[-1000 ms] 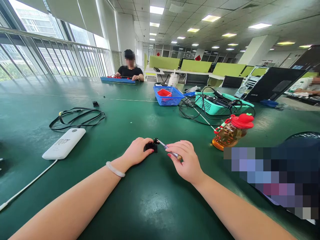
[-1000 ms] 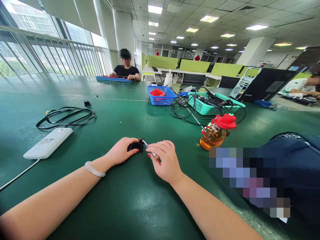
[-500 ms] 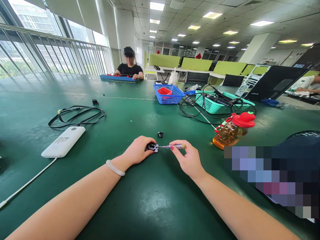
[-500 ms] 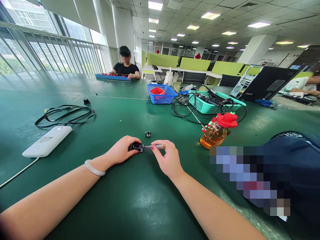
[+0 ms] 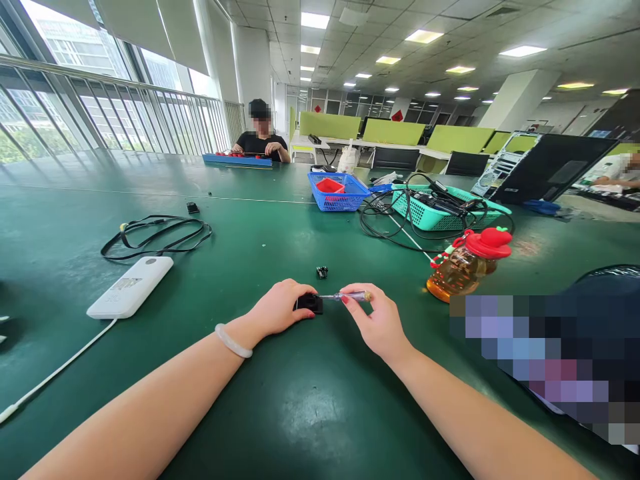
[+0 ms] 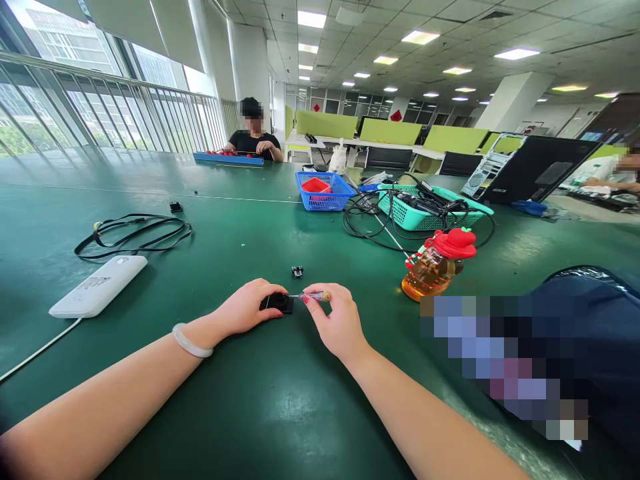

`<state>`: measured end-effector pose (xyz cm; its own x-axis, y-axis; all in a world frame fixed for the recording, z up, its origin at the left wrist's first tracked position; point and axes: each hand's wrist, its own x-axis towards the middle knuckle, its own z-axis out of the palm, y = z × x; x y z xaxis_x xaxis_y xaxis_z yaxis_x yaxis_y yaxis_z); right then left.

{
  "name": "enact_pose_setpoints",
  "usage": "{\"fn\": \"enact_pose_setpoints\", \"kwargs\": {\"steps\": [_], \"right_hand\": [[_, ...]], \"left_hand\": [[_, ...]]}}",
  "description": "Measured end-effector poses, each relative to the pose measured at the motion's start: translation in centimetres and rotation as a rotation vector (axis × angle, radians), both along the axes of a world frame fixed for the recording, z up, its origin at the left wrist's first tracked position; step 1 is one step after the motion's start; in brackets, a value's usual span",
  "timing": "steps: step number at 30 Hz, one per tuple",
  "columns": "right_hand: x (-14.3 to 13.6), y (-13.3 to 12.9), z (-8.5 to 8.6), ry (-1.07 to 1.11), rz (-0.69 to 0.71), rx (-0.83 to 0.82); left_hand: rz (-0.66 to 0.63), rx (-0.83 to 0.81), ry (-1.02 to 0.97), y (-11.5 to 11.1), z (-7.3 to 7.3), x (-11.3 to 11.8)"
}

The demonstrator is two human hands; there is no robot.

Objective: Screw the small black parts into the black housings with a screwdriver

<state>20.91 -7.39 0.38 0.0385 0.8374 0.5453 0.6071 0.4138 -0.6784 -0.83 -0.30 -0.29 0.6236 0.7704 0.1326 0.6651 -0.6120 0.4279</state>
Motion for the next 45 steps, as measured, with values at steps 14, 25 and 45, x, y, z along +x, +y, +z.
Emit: {"fn": "enact_pose_setpoints", "kwargs": {"steps": [14,25,45], "right_hand": [[0.1,-0.3,0.5,-0.008,-0.020,0.076],[-0.3,-0.9,1.4,-0.176,0.171,0.146],[-0.5,-1.2,1.1,-0.233,0.203,0.212]], "left_hand": [[-0.062,0.008,-0.033,-0.3,0.0,-0.2],[-0.052,0.011,0.002,-0.2,0.2,0.0],[-0.069,0.033,0.015,-0.2,0.1,-0.1]]}}
